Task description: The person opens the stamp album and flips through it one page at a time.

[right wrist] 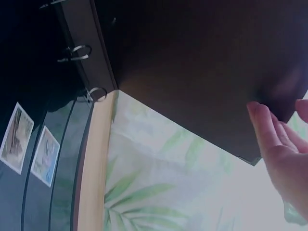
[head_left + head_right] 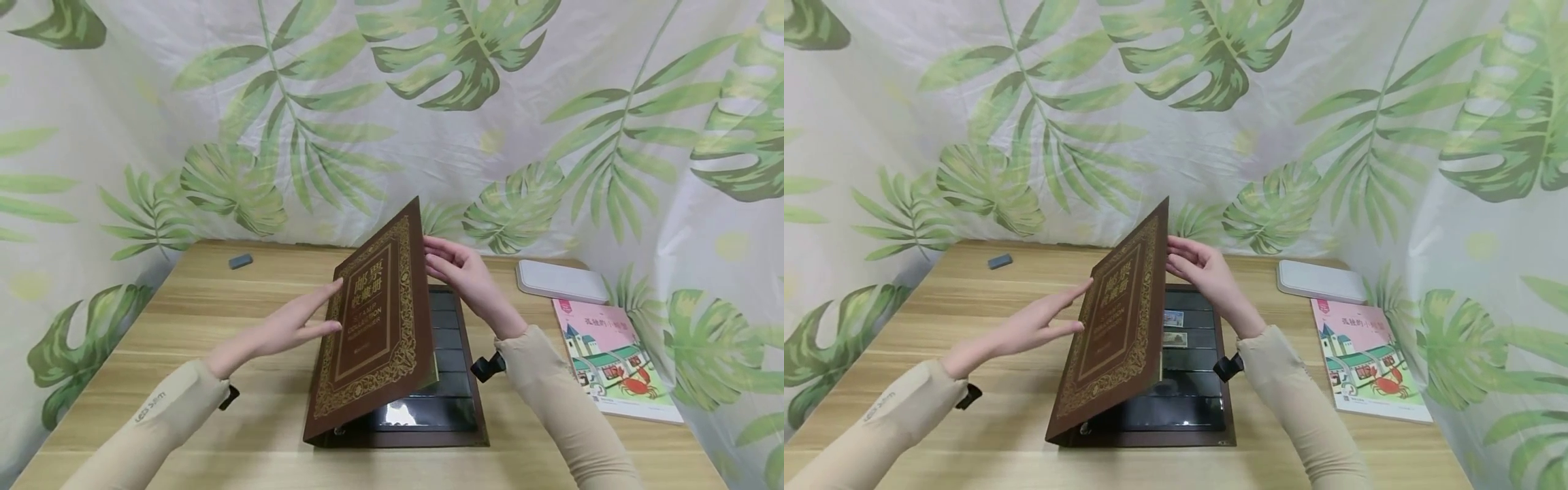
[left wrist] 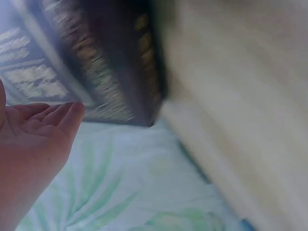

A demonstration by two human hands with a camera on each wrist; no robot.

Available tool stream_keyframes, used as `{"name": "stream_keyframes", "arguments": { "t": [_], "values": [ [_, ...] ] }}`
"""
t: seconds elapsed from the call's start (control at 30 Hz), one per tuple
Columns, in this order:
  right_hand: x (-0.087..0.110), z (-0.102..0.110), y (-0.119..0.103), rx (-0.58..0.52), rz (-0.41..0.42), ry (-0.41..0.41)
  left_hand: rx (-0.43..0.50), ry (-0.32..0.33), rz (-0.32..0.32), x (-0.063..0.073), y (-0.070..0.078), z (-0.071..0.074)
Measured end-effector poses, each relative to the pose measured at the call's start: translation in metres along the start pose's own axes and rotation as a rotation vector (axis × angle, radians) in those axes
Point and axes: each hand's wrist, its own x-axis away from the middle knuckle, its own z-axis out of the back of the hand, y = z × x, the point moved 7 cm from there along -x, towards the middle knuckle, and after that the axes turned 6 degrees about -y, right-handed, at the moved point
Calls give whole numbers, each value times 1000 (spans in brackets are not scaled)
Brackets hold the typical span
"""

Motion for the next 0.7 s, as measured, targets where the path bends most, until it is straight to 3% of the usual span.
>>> {"name": "stream_keyframes", "arguments": {
  "t": [0.17, 0.3, 0.47, 0.7],
  "values": [
    [-6, -20, -3, 123, 125, -26, 0, 21, -22, -13, 29, 36],
    [-9, -44, -3, 197, 245, -128, 62, 34, -38, -24, 50, 54],
    [-12, -72, -2, 329, 392, -249, 171, 48, 15, -36, 62, 72],
    [-15, -93, -1, 666, 502, -248, 262, 65, 117, -47, 71, 94]
  ]
}}
